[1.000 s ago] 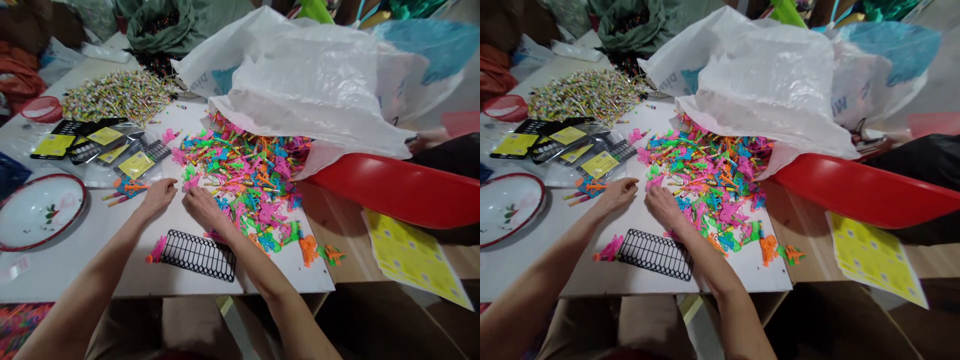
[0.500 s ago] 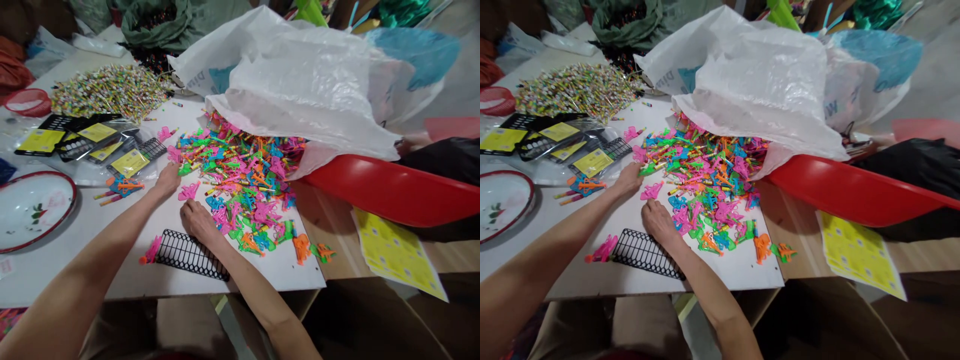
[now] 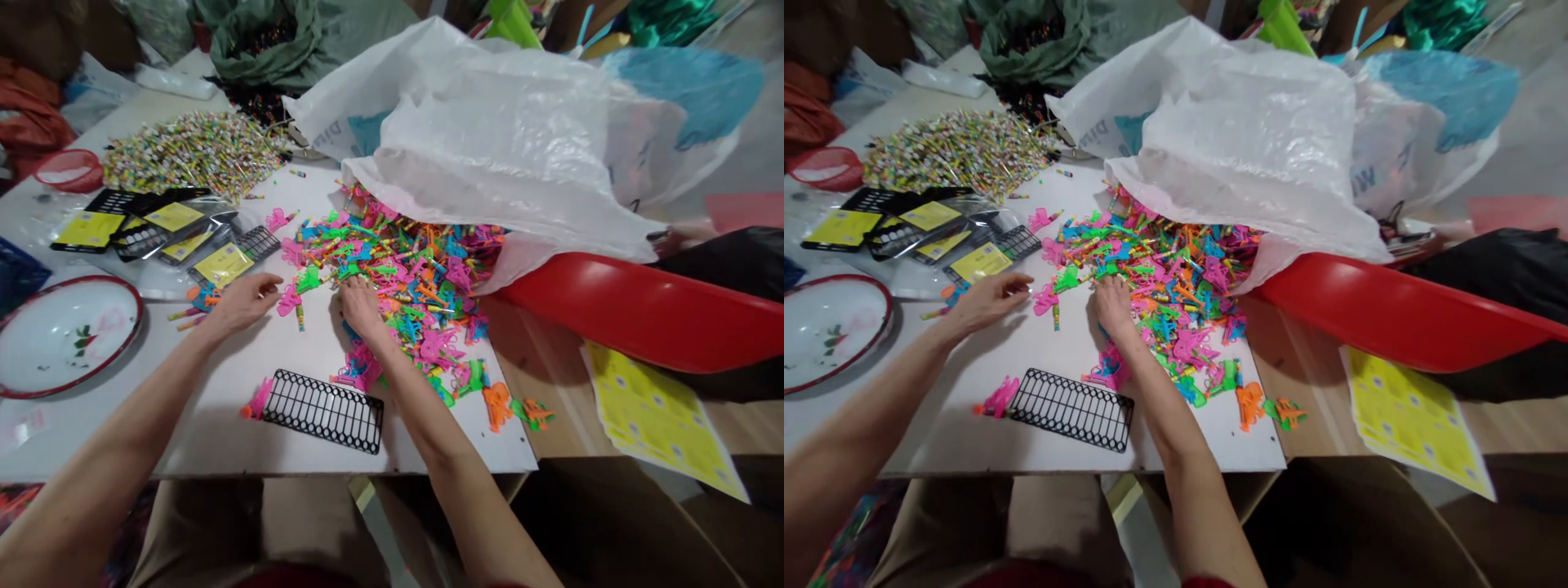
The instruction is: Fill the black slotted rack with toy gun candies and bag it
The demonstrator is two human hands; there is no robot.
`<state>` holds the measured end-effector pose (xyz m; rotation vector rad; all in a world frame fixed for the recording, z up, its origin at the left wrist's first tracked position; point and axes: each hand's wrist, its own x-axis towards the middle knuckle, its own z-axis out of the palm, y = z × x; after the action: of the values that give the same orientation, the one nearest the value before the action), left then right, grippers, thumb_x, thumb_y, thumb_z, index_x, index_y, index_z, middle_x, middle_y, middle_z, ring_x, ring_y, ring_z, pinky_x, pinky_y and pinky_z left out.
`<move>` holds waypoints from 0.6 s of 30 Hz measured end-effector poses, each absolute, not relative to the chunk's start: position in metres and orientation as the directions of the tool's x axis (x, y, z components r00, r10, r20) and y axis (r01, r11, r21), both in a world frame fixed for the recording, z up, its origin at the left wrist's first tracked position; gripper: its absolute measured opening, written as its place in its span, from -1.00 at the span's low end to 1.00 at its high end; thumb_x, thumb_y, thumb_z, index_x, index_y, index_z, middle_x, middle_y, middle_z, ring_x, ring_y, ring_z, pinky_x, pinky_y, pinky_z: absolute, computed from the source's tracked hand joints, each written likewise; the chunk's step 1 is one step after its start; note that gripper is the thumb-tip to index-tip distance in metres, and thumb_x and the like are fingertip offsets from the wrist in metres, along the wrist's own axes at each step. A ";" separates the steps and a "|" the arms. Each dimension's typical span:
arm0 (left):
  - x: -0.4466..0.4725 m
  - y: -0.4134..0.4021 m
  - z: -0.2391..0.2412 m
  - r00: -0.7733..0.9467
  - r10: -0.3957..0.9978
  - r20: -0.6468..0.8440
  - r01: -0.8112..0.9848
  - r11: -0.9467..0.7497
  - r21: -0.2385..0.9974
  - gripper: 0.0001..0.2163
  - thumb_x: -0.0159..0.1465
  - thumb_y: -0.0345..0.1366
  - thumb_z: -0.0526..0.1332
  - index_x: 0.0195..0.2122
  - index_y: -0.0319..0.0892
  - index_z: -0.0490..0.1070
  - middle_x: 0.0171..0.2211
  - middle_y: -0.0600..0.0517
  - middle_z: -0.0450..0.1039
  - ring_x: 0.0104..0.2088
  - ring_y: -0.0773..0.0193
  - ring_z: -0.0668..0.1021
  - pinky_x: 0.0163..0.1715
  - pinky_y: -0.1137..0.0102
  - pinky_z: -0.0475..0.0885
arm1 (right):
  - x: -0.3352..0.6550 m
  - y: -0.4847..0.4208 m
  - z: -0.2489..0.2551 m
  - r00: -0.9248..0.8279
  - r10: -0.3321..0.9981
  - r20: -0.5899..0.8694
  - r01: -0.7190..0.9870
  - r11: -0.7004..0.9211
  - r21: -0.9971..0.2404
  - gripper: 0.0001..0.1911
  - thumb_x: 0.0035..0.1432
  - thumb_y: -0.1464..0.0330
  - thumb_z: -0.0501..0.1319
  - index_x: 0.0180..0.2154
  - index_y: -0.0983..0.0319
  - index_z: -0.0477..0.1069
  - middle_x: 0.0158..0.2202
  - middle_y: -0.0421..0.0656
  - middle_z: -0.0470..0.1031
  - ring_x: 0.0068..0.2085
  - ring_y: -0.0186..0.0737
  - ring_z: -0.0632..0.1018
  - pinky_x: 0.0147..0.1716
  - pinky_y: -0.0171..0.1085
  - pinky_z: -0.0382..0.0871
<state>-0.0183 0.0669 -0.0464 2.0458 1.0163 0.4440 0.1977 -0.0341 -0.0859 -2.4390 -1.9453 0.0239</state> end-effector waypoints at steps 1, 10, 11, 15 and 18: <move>-0.018 0.061 -0.051 0.581 0.803 -0.136 0.481 -0.204 0.853 -0.72 0.14 -0.26 0.25 -0.14 -0.23 0.48 -0.37 -0.03 0.52 -0.34 0.22 0.52 -0.24 0.32 0.42 | 0.193 -0.034 -0.085 0.198 0.980 0.017 0.979 -0.197 -0.052 -0.72 0.28 0.53 -0.01 -0.10 0.36 0.43 -0.05 0.10 0.42 -0.01 0.02 0.38 -0.01 -0.08 0.24; -0.008 0.029 -0.090 0.576 0.555 -0.599 0.107 0.676 0.729 -0.93 0.22 -0.39 0.19 -0.33 -0.30 0.40 -0.54 0.02 0.41 -0.62 0.41 0.41 -0.66 0.55 0.28 | 0.123 -0.070 -0.082 -0.299 0.938 0.175 0.907 0.337 -0.253 -0.74 0.32 0.48 0.06 0.01 0.27 0.37 0.01 -0.03 0.44 -0.01 -0.18 0.42 -0.03 -0.24 0.31; -0.012 0.028 -0.092 0.569 0.560 -0.602 0.115 0.671 0.733 -0.91 0.17 -0.42 0.23 -0.29 -0.29 0.39 -0.53 0.02 0.41 -0.63 0.43 0.39 -0.69 0.57 0.22 | 0.129 -0.073 -0.083 -0.260 0.954 0.151 0.919 0.292 -0.264 -0.71 0.32 0.49 0.06 0.03 0.26 0.36 0.01 -0.04 0.44 -0.01 -0.19 0.43 -0.02 -0.24 0.31; -0.023 0.028 -0.095 0.540 0.676 -0.501 0.238 0.448 0.862 -0.67 0.09 -0.41 0.27 -0.09 -0.25 0.34 -0.46 0.01 0.46 -0.61 0.43 0.39 -0.69 0.58 0.14 | 0.172 -0.076 -0.077 0.079 0.996 0.049 0.977 -0.068 -0.203 -0.68 0.28 0.54 0.03 0.00 0.27 0.42 -0.05 -0.02 0.46 -0.03 -0.14 0.43 -0.03 -0.21 0.30; -0.014 0.038 -0.091 0.505 0.802 -0.320 0.458 0.065 0.887 -0.70 0.13 -0.33 0.21 -0.11 -0.31 0.37 -0.49 0.00 0.44 -0.60 0.39 0.39 -0.66 0.52 0.18 | 0.195 -0.066 -0.075 0.156 0.987 -0.029 0.985 -0.158 -0.076 -0.71 0.26 0.53 0.03 -0.08 0.32 0.46 -0.03 0.05 0.43 0.01 -0.05 0.39 -0.02 -0.15 0.26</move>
<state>-0.0137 0.0384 -0.0910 1.5725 1.1164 0.3647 0.1953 -0.0657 -0.0748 -2.3589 -2.0125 0.1100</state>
